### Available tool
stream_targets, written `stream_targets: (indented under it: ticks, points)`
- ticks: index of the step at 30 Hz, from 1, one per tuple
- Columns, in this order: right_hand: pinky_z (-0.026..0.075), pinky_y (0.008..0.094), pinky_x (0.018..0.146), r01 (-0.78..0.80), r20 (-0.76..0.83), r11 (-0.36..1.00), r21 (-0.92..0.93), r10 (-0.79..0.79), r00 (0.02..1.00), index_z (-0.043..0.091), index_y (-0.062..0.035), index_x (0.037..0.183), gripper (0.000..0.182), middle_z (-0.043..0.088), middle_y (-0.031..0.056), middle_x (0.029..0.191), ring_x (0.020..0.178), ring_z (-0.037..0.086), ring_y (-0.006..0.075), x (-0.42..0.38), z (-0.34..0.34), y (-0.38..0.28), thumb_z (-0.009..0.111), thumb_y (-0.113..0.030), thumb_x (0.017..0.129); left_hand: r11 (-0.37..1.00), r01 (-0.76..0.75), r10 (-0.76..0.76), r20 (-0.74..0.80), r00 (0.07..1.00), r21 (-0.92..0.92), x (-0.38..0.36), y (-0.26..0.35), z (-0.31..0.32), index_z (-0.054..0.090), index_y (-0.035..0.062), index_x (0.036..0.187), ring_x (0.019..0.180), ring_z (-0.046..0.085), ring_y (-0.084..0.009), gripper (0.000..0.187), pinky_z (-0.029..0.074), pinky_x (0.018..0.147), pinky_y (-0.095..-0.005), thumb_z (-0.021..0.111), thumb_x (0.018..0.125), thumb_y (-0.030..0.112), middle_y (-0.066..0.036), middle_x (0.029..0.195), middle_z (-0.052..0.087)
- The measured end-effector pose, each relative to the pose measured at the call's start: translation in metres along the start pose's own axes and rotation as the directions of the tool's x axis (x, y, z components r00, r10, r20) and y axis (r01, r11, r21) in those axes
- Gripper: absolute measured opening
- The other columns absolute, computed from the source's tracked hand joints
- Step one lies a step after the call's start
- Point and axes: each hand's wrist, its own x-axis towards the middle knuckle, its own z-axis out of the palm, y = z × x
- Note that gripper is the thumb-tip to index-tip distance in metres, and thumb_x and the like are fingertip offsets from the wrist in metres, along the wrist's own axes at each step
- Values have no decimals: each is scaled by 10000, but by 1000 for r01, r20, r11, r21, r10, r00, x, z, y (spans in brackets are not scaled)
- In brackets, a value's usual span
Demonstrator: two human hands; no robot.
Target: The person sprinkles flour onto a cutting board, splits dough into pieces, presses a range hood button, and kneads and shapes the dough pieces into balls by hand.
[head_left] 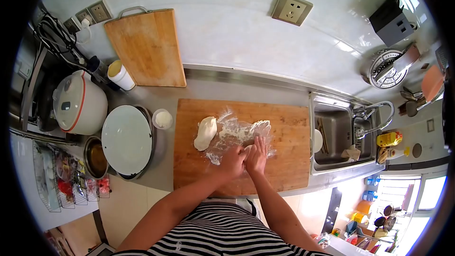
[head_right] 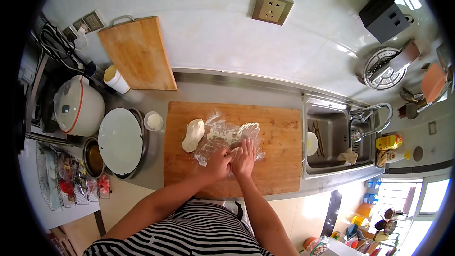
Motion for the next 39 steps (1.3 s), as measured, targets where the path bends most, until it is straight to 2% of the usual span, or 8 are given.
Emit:
stream_targets:
  ticks: [3, 6, 11, 16, 21, 24, 30, 39]
  points:
    - [160, 447, 1125, 141, 20, 927, -348, -143, 990, 445, 15, 1322, 457, 359, 169, 1439, 1367, 277, 305, 12, -9, 3, 307, -247, 974, 989, 98, -100, -13, 995, -107, 6, 5, -7, 605, 32, 1112, 872, 558, -370, 357, 468, 743, -439, 604, 756, 58, -185, 945, 565]
    - [151, 449, 1128, 62, -28, 949, -310, -75, 997, 426, 2, 1339, 465, 330, 145, 1461, 1380, 246, 302, 37, 0, -1, 312, -264, 974, 951, 259, -272, -54, 961, -169, 14, -13, 7, 560, 57, 1226, 915, 544, -350, 466, 464, 780, -393, 609, 763, 54, -185, 1065, 521]
    - [164, 437, 1127, -108, -21, 991, -78, 107, 994, 447, 4, 1326, 449, 349, 153, 1450, 1374, 259, 312, 14, 7, -4, 340, -247, 969, 989, 146, -144, 57, 988, -24, 6, -3, 0, 568, 27, 1200, 888, 540, -352, 454, 458, 779, -409, 610, 749, 57, -191, 1010, 529]
    - [166, 445, 1126, 161, 29, 958, -236, -159, 987, 463, 20, 1305, 439, 374, 160, 1433, 1368, 271, 317, -2, -11, 8, 339, -228, 965, 993, -82, 87, 56, 995, -90, -9, -8, 4, 539, 14, 1228, 910, 534, -344, 479, 454, 806, -396, 587, 752, 41, -192, 1024, 520]
    - [174, 456, 1117, -6, -44, 961, -276, -6, 999, 441, -4, 1333, 457, 335, 151, 1459, 1379, 250, 299, 34, 3, -3, 324, -258, 972, 938, 209, -221, -12, 975, -278, 3, -14, 12, 461, -1, 1301, 1045, 530, -376, 515, 449, 886, -399, 538, 792, -6, -217, 1156, 527]
    - [155, 455, 1127, -140, -32, 989, -37, 139, 990, 476, 14, 1297, 447, 342, 157, 1453, 1381, 242, 312, 21, 6, -14, 345, -258, 967, 970, 68, -80, -41, 996, -234, -8, -17, 23, 443, -16, 1308, 1183, 482, -380, 495, 430, 952, -381, 505, 817, -26, -235, 1292, 481]
    - [143, 444, 1132, 117, 6, 961, -252, -120, 993, 478, 18, 1291, 451, 325, 154, 1463, 1381, 241, 309, 5, 0, 7, 339, -262, 966, 941, 140, -160, -41, 986, -307, -26, -6, 20, 387, -7, 1361, 1220, 482, -333, 536, 393, 1003, -347, 482, 834, -31, -235, 1336, 458]
    - [178, 451, 1119, -98, 63, 992, -75, 102, 993, 473, 11, 1299, 446, 317, 167, 1461, 1385, 224, 319, 14, 8, -17, 357, -259, 964, 759, 259, -226, 132, 965, -597, -16, -15, 24, 359, -28, 1372, 1257, 440, -339, 539, 340, 1044, -351, 445, 841, -47, -233, 1353, 444]
